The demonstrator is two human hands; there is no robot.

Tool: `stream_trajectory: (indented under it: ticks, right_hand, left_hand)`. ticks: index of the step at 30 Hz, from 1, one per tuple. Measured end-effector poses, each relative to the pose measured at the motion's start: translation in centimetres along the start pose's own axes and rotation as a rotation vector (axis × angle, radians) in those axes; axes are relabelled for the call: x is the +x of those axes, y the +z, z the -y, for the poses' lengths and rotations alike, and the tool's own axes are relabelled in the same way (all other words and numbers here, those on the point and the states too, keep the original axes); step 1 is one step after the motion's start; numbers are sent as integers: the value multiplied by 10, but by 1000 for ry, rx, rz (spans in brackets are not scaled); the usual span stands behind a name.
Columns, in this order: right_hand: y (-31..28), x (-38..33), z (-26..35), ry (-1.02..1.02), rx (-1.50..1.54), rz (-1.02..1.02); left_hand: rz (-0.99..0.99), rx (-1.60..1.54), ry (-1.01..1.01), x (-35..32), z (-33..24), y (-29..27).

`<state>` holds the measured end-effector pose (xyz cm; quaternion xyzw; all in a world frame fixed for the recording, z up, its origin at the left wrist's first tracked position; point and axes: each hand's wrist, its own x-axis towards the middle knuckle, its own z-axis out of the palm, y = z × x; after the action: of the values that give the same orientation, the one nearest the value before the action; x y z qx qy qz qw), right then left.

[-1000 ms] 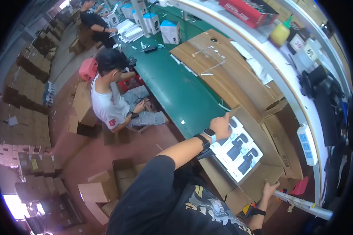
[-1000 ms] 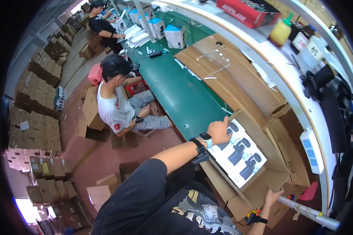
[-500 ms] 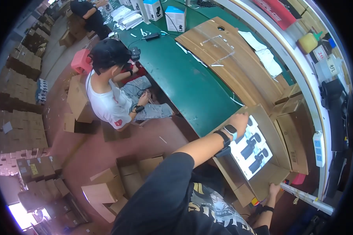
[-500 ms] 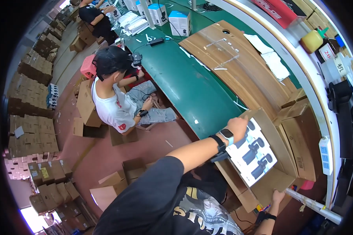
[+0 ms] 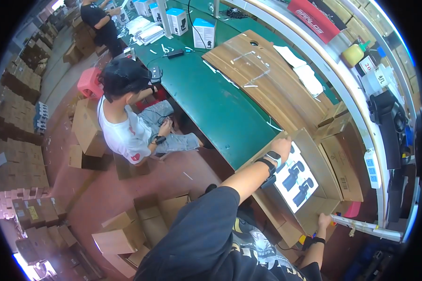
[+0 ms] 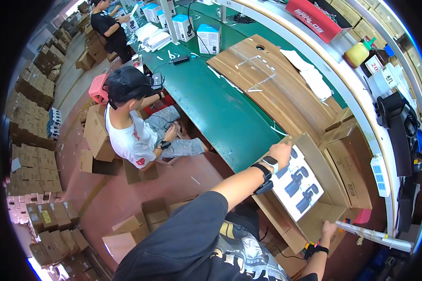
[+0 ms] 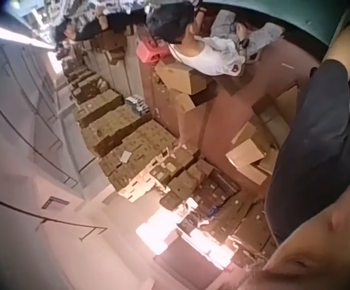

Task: The person packs boxes by placing microphones inside, folding the flaps, and sealing them with a tape dispenser. They then move the sealed boxes to the floor, pick up a new cardboard box, and repeat the process of filling, folding, and taping.

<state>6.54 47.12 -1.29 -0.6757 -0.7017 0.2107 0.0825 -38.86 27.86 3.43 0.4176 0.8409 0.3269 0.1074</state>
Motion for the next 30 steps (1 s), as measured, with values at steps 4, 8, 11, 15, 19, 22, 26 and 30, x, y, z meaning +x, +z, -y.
stream_trajectory:
  ticks: [4, 8, 11, 15, 19, 22, 26, 30]
  right_hand:
    - [-2, 0, 0, -4, -6, -74]
    - [-6, 3, 13, 55, -88, -76]
    - [-5, -5, 10, 47, -38, -72]
    - [-11, -13, 5, -66, 14, -151]
    - [-8, -16, 25, 73, -40, -65]
    - [-6, 0, 2, 62, -6, -95]
    - [-8, 7, -12, 51, 12, -150]
    - [-10, 7, -5, 45, 4, -111]
  left_hand:
    - [26, 22, -1, -1, 0, -1]
    - [33, 31, -27, 4, 2, 4]
    - [1, -10, -20, 4, 4, 11]
    - [39, 62, -36, 2, -3, 17]
    - [-20, 48, -27, -2, 4, 14]
    - [6, 76, -11, 3, -12, 15]
    - [21, 139, -16, -1, -22, 14]
    - [14, 164, -7, -3, -20, 8]
